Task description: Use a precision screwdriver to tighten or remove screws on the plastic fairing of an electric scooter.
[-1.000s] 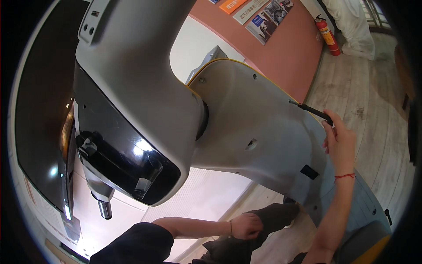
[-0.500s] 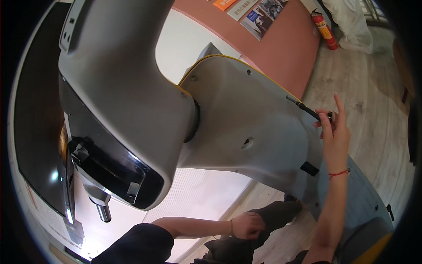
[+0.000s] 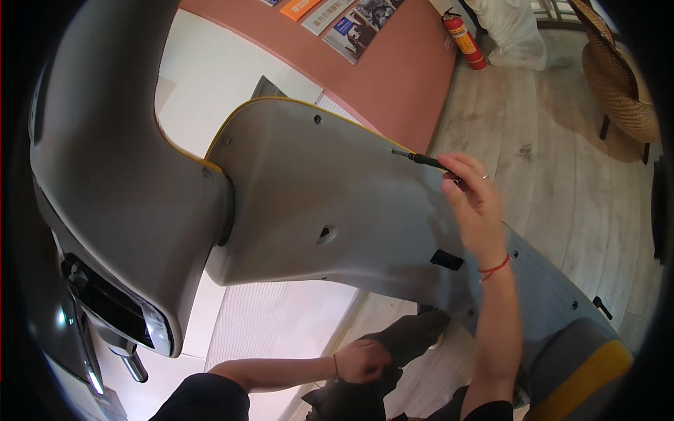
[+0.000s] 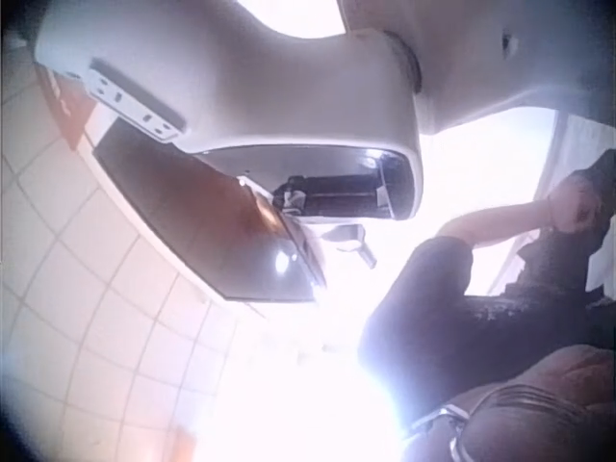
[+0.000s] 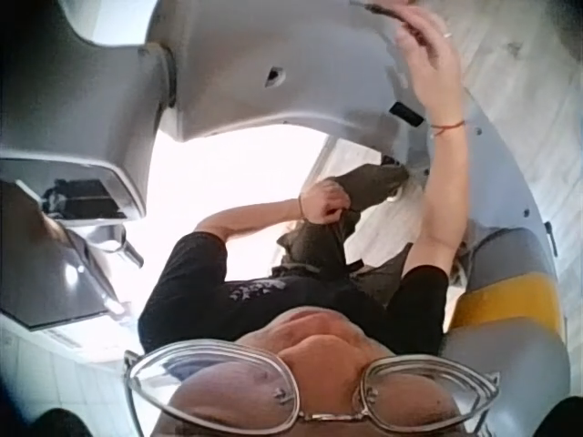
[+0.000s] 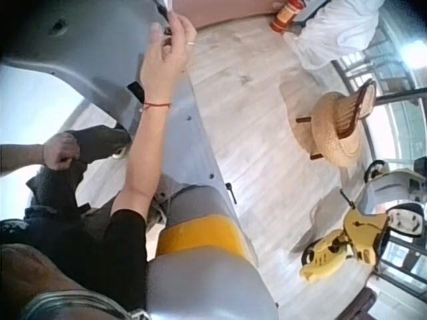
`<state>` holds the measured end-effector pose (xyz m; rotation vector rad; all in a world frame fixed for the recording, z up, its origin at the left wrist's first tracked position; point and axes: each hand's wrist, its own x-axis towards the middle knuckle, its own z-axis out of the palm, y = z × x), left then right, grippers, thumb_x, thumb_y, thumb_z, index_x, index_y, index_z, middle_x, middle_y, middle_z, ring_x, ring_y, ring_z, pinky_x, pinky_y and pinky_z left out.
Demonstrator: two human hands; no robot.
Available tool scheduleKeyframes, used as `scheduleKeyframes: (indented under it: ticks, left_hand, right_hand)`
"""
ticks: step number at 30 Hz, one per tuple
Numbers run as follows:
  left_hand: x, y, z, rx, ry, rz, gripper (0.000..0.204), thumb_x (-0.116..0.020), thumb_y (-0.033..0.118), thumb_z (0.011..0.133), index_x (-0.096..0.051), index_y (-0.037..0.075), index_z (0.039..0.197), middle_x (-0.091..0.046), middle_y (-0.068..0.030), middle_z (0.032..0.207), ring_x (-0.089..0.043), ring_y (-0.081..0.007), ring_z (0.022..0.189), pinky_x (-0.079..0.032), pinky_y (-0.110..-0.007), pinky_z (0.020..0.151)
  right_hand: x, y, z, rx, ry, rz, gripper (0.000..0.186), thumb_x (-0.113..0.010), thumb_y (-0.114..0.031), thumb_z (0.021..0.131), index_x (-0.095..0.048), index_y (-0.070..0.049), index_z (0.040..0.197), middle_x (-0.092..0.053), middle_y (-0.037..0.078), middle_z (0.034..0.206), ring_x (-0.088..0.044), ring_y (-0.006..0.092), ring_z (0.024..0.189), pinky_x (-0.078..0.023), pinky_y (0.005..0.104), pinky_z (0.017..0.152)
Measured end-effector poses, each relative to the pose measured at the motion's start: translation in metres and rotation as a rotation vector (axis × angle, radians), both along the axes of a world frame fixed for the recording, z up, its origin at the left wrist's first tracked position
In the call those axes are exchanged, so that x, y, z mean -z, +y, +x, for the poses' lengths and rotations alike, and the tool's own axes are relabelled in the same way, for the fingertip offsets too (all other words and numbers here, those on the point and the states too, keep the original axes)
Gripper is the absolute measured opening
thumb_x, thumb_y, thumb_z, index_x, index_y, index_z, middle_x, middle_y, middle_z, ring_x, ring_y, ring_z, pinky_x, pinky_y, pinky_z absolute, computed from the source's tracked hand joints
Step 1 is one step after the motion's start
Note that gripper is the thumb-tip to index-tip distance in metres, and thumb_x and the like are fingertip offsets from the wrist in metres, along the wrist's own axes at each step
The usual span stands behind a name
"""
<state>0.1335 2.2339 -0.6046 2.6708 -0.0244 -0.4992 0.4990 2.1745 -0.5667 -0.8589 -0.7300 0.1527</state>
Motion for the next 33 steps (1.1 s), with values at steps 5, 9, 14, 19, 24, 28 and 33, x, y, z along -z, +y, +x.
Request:
scheduleKeyframes:
  ticks: [5,9,14,19,24,28,33]
  left_hand:
    - [0.005,-0.004,0.000,0.048,-0.116,-0.057,0.024,-0.062,0.010,0.078,-0.066,0.005,0.101,-0.067,-0.0100,0.108,-0.064,-0.0264,0.100,-0.049,-0.040,0.094]
    - [0.004,-0.006,0.002,0.067,-0.142,-0.050,0.023,-0.062,0.010,0.079,-0.066,0.005,0.101,-0.067,-0.0102,0.108,-0.064,-0.0262,0.100,-0.049,-0.039,0.094]
    - [0.003,0.000,-0.001,0.061,-0.138,-0.017,0.023,-0.063,0.010,0.078,-0.067,0.005,0.100,-0.068,-0.0096,0.107,-0.064,-0.0254,0.100,-0.049,-0.039,0.094]
    - [0.007,-0.002,-0.003,0.022,-0.113,-0.062,0.024,-0.063,0.010,0.078,-0.067,0.005,0.101,-0.068,-0.0095,0.107,-0.065,-0.0258,0.101,-0.049,-0.040,0.094]
    - [0.011,-0.006,-0.001,0.010,-0.149,-0.155,0.024,-0.063,0.010,0.079,-0.067,0.005,0.103,-0.068,-0.0097,0.109,-0.064,-0.0258,0.102,-0.050,-0.041,0.095]
    - [0.009,-0.010,0.000,0.039,-0.138,-0.095,0.025,-0.063,0.010,0.080,-0.066,0.005,0.104,-0.067,-0.0098,0.110,-0.064,-0.0258,0.103,-0.049,-0.041,0.096]
    - [0.006,-0.007,-0.003,0.052,-0.130,-0.073,0.025,-0.063,0.010,0.080,-0.066,0.006,0.103,-0.068,-0.0097,0.110,-0.064,-0.0258,0.103,-0.049,-0.041,0.096]
  right_hand:
    - [0.001,0.016,-0.014,-0.114,0.287,0.130,0.033,-0.055,-0.008,0.097,-0.055,0.002,0.129,-0.058,0.011,0.130,-0.057,0.0153,0.111,-0.045,0.0283,0.095]
    - [0.006,0.011,-0.007,-0.246,0.347,0.336,0.041,-0.055,-0.009,0.098,-0.047,0.004,0.136,-0.054,0.015,0.134,-0.057,0.0170,0.116,-0.043,0.0305,0.103]
    - [0.006,-0.001,0.006,-0.326,0.319,0.150,0.040,-0.057,-0.010,0.098,-0.050,0.003,0.135,-0.060,0.011,0.126,-0.059,0.0159,0.111,-0.044,0.0292,0.100]
    - [0.008,0.005,0.003,-0.396,0.442,0.071,0.038,-0.061,-0.014,0.096,-0.056,0.001,0.130,-0.064,0.003,0.101,-0.059,0.0093,0.091,-0.046,0.0229,0.084]
    - [0.008,-0.007,0.002,-0.067,0.213,-0.141,0.035,-0.066,-0.015,0.093,-0.061,0.002,0.123,-0.037,-0.006,0.066,-0.033,0.0042,0.062,-0.032,0.0219,0.056]
    - [0.002,-0.012,-0.001,-0.039,0.202,-0.133,0.033,-0.067,-0.015,0.092,-0.063,0.003,0.120,-0.036,-0.007,0.062,-0.033,0.0043,0.059,-0.031,0.0214,0.055]
    - [-0.005,-0.021,0.004,-0.288,0.377,-0.283,0.033,-0.065,-0.015,0.092,-0.063,0.004,0.120,-0.043,-0.005,0.060,-0.040,0.0034,0.056,-0.033,0.0219,0.053]
